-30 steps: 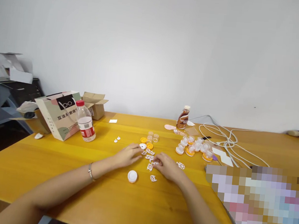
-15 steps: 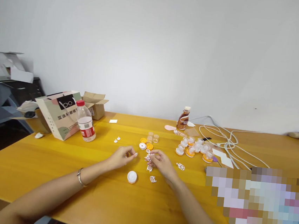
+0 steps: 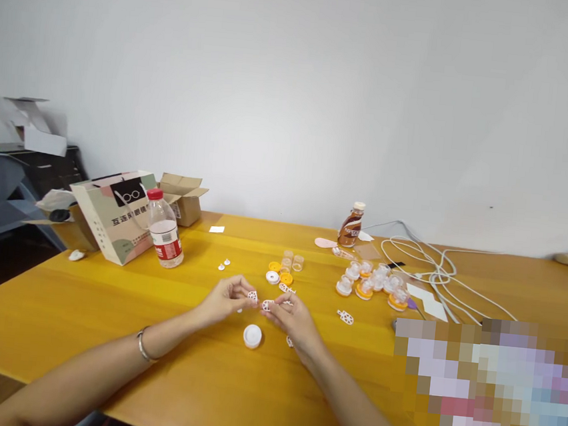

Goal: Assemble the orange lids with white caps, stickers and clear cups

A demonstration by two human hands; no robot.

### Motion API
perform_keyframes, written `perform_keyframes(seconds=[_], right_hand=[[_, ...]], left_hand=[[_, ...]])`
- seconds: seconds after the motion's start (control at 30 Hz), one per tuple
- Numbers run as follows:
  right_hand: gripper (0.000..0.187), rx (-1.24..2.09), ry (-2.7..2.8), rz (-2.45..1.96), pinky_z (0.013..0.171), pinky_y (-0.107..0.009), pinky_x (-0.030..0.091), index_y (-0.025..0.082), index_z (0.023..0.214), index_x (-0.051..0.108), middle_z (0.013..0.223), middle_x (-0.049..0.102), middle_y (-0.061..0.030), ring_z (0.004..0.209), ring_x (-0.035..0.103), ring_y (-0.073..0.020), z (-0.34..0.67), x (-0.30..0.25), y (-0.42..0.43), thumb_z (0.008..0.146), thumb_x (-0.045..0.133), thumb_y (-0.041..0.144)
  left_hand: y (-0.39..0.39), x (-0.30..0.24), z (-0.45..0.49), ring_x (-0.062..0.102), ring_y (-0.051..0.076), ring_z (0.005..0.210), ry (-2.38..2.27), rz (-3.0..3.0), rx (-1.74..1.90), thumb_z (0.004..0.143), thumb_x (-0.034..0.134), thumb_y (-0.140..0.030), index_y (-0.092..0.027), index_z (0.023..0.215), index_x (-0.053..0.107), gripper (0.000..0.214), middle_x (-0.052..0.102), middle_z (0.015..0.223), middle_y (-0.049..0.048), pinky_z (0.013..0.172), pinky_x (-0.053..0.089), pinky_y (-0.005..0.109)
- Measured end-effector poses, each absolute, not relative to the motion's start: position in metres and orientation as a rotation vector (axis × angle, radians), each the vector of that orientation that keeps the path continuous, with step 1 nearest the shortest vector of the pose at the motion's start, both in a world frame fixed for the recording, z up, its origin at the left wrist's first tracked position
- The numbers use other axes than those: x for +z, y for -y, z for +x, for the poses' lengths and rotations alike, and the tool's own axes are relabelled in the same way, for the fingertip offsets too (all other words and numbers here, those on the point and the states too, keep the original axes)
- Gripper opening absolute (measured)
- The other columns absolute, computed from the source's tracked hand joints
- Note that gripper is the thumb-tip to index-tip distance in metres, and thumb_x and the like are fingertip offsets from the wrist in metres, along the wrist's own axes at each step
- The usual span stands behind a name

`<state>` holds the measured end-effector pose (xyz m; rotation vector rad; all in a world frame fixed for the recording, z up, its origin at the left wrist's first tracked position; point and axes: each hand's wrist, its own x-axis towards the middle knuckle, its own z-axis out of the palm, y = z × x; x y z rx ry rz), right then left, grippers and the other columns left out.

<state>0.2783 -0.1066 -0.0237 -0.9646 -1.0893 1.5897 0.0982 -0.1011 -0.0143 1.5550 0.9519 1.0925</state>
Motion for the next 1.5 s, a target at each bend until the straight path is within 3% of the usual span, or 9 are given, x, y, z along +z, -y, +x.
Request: perform_keyframes(seconds=[0.17, 0.37, 0.57, 1.07, 1.23, 1.37, 1.5], right_hand=[[0.028, 1.66, 1.113, -0.939, 0.085, -0.032, 0.048, 0.018, 0.084, 0.061, 0.08, 0.071, -0.0037, 0.077, 0.066, -0.0161, 0.277, -0.02, 0.112, 0.061, 0.072, 0.027], [0.023, 1.694, 1.096, -0.876, 0.094, -0.029, 0.043, 0.017, 0.086, 0.067, 0.091, 0.069, -0.0055, 0.096, 0.06, -0.0181, 0.281, -0.021, 0.111, 0.063, 0.07, 0.023], [0.018, 1.742, 1.069, -0.826, 0.095, -0.027, 0.041, 0.018, 0.08, 0.069, 0.091, 0.069, -0.0038, 0.096, 0.059, -0.0162, 0.279, -0.018, 0.113, 0.066, 0.068, 0.029], [0.017, 1.83, 1.068, -0.854, 0.081, -0.025, 0.049, 0.018, 0.086, 0.066, 0.094, 0.068, -0.0061, 0.085, 0.064, -0.0145, 0.281, -0.015, 0.115, 0.075, 0.06, 0.03], [0.02, 1.733, 1.146, -0.92, 0.079, -0.026, 0.05, 0.018, 0.085, 0.067, 0.089, 0.069, -0.0055, 0.084, 0.064, -0.0154, 0.279, -0.015, 0.116, 0.07, 0.065, 0.031], [0.021, 1.554, 1.091, -0.955, 0.073, -0.024, 0.05, 0.017, 0.078, 0.067, 0.076, 0.07, -0.0032, 0.073, 0.064, -0.014, 0.284, -0.011, 0.11, 0.061, 0.072, 0.029], [0.02, 1.396, 0.998, -0.939, 0.073, -0.025, 0.049, 0.018, 0.075, 0.067, 0.074, 0.069, -0.0023, 0.071, 0.063, -0.0142, 0.297, -0.004, 0.101, 0.06, 0.071, 0.031]], left_hand=[[0.101, -0.008, 0.091, 0.055, 0.009, 0.059, -1.016, 1.821, 1.026, 0.071, 0.062, -0.03, -0.014, 0.097, 0.061, 0.03, 0.065, 0.073, 0.0028, 0.056, 0.042, 0.02], [0.102, -0.01, 0.094, 0.061, 0.015, 0.07, -0.922, 1.644, 1.035, 0.07, 0.063, -0.034, -0.01, 0.097, 0.061, 0.036, 0.067, 0.084, 0.0094, 0.065, 0.048, 0.026], [0.114, -0.003, 0.103, 0.059, 0.016, 0.083, -0.911, 2.002, 1.204, 0.076, 0.059, -0.029, -0.016, 0.093, 0.065, 0.022, 0.065, 0.089, 0.0071, 0.078, 0.045, 0.029], [0.111, -0.011, 0.103, 0.055, 0.015, 0.084, -1.109, 2.416, 1.201, 0.08, 0.053, -0.027, -0.023, 0.099, 0.062, 0.021, 0.062, 0.091, 0.0034, 0.078, 0.038, 0.029], [0.111, -0.011, 0.104, 0.055, 0.016, 0.085, -1.088, 2.479, 1.151, 0.081, 0.053, -0.028, -0.025, 0.099, 0.062, 0.021, 0.062, 0.092, 0.0035, 0.078, 0.038, 0.029], [0.114, -0.01, 0.107, 0.053, 0.017, 0.09, -1.057, 2.432, 1.188, 0.079, 0.056, -0.03, -0.025, 0.113, 0.053, 0.034, 0.06, 0.1, 0.0047, 0.082, 0.038, 0.03], [0.115, -0.007, 0.11, 0.053, 0.017, 0.091, -0.965, 2.379, 1.165, 0.082, 0.05, -0.026, -0.02, 0.106, 0.057, 0.026, 0.06, 0.099, 0.0062, 0.083, 0.04, 0.03]])
